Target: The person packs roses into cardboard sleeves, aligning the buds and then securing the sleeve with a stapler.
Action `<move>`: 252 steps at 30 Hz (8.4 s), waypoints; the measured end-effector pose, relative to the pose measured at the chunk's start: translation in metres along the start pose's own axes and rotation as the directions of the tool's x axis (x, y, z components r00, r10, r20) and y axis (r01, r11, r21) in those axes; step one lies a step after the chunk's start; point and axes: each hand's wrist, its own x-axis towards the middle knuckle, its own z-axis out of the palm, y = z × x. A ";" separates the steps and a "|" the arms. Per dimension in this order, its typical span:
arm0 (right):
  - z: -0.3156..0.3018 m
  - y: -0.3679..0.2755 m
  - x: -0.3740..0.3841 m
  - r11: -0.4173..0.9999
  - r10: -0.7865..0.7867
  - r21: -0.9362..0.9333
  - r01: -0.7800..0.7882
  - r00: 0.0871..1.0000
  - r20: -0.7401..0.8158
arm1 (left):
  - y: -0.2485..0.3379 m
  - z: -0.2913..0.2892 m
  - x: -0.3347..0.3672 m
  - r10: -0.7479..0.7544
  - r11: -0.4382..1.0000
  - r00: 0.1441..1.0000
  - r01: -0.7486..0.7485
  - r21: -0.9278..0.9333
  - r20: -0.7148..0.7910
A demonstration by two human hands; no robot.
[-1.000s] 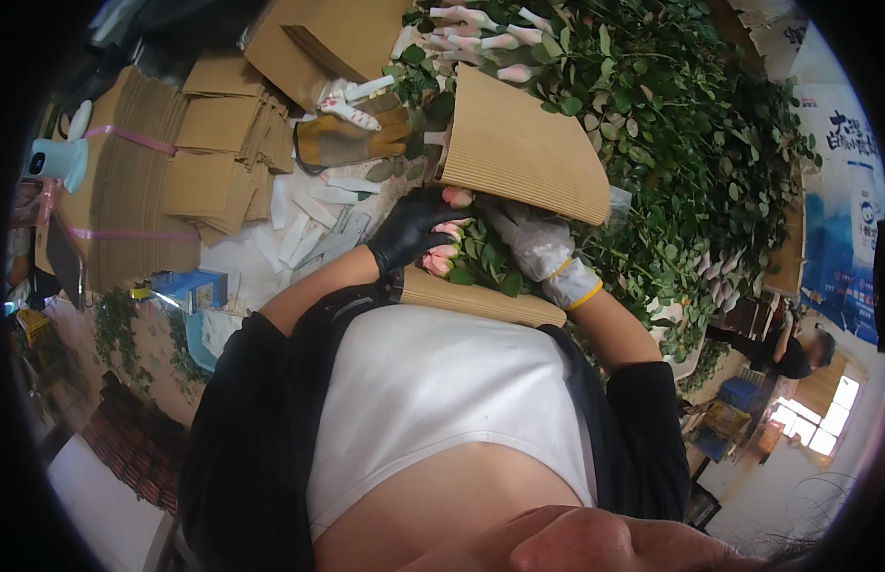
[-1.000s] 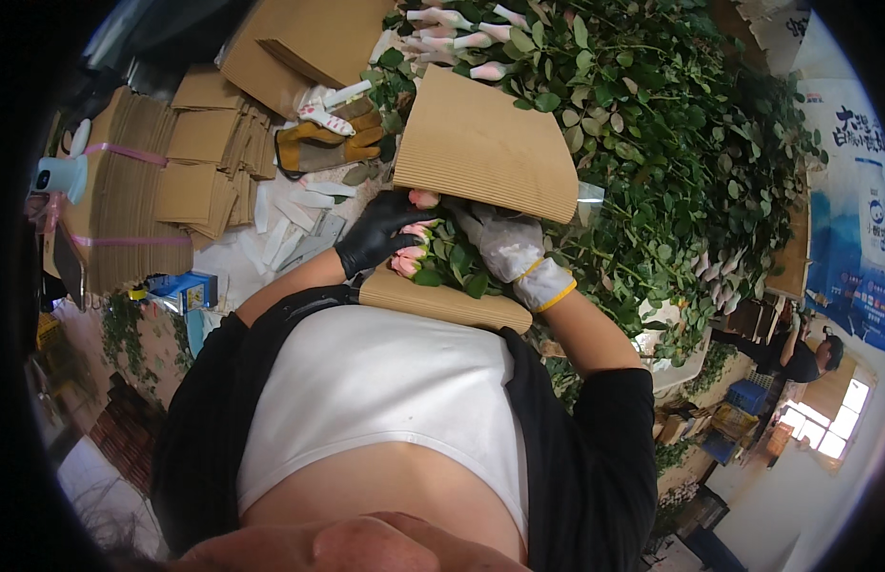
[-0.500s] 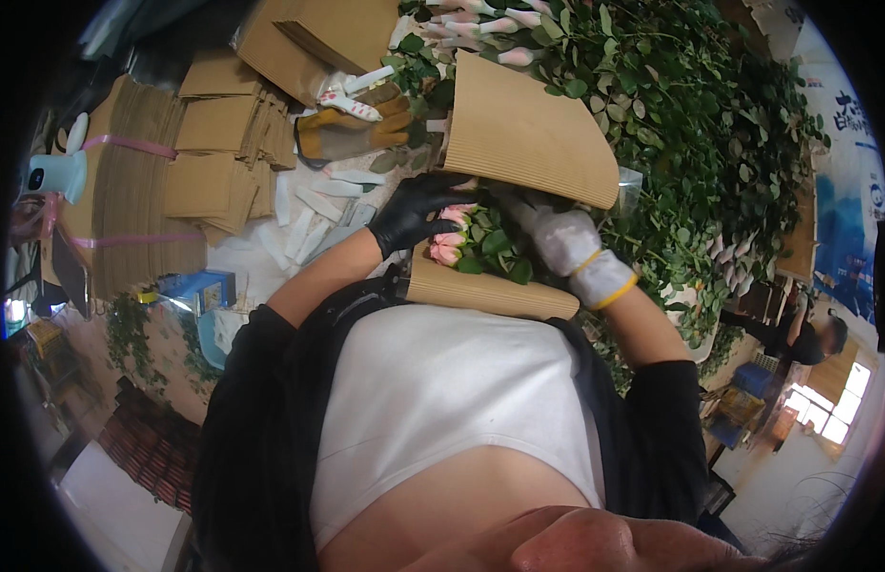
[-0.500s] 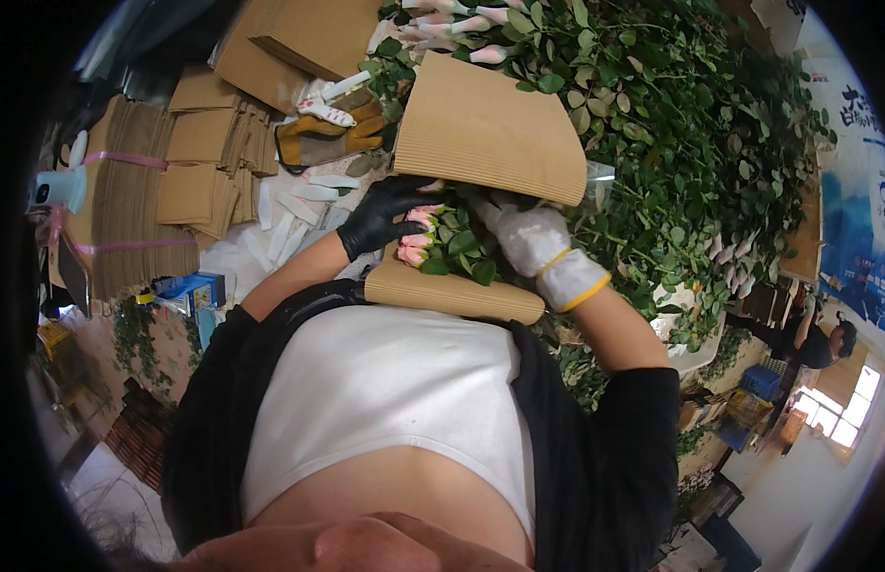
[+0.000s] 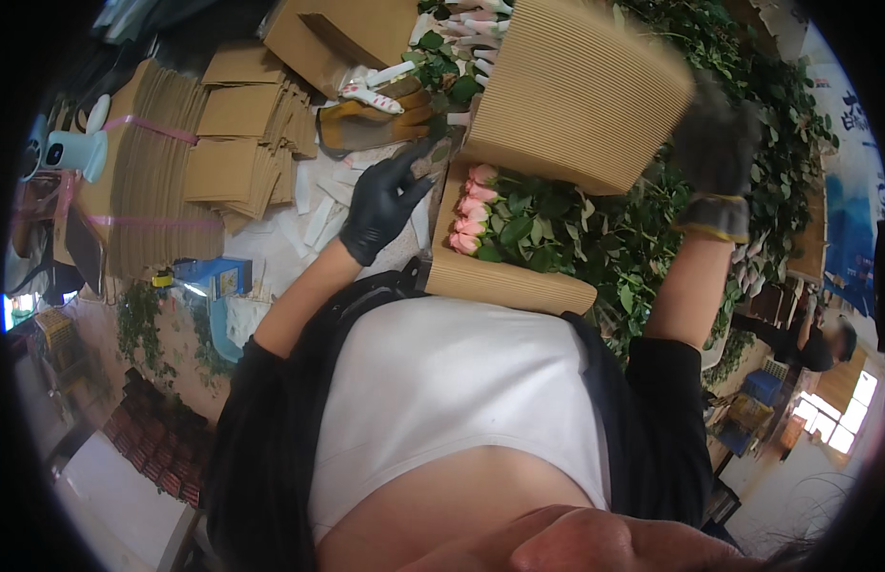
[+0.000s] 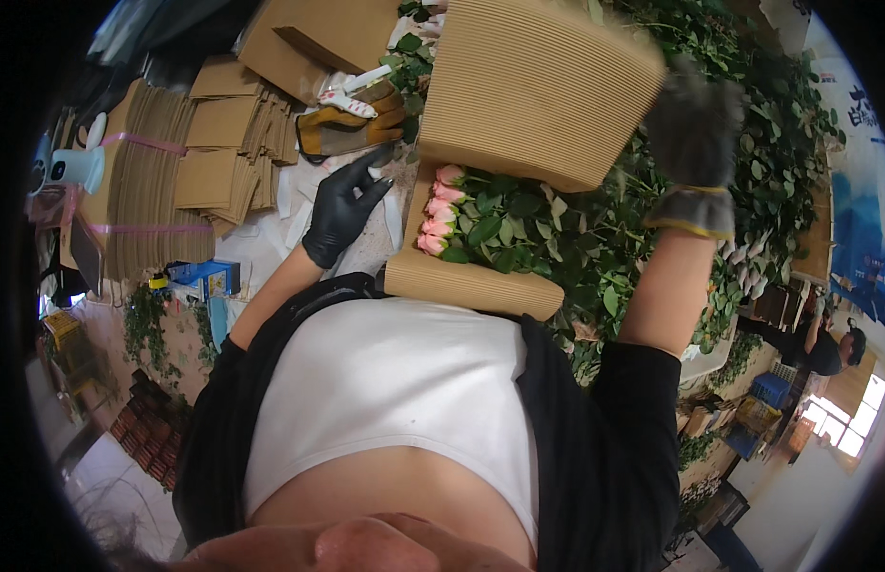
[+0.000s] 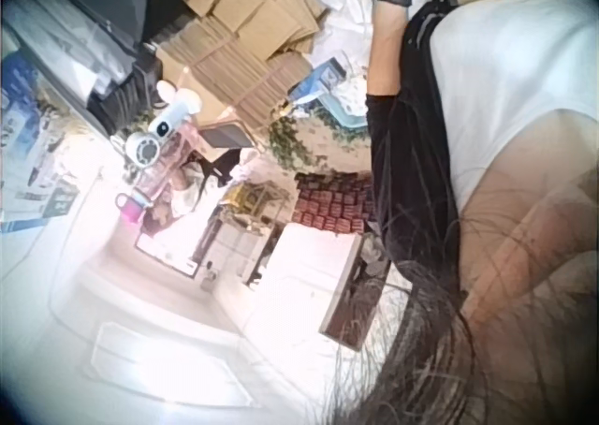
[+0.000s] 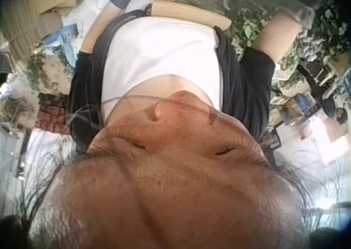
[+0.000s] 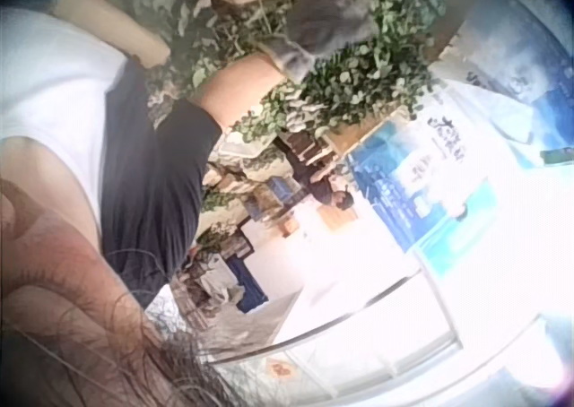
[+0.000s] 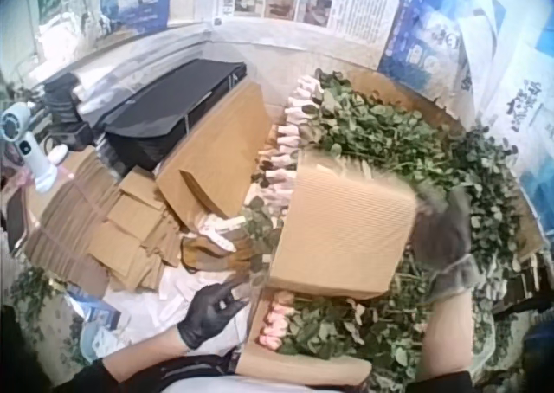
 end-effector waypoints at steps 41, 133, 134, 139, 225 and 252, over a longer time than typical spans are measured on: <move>0.302 0.321 0.123 -0.355 0.149 -0.222 0.908 0.289 0.946 | -0.018 0.030 -0.082 0.018 0.968 0.884 0.101 -0.230 0.466; 0.055 0.041 -0.190 -0.623 -0.129 -0.782 0.011 0.985 0.116 | -0.026 0.039 0.005 0.139 0.876 0.705 0.240 -0.418 0.696; 0.049 0.043 -0.181 -0.581 -0.165 -0.814 0.007 0.978 0.126 | -0.031 0.043 0.002 0.173 0.864 0.726 0.213 -0.456 0.666; 0.064 0.095 -0.093 -0.232 0.184 -0.944 0.233 0.964 0.193 | -0.004 0.043 0.008 0.032 0.972 0.757 0.129 -0.196 0.653; 0.070 -0.039 -0.045 -0.631 -0.256 -0.775 0.023 0.937 0.236 | -0.013 0.041 0.010 0.318 0.928 0.819 -0.371 0.019 0.478; -0.054 0.027 0.176 -0.707 0.028 -0.643 -0.295 0.896 -0.443 | 0.056 0.030 0.046 0.117 0.603 0.632 -0.658 0.451 0.766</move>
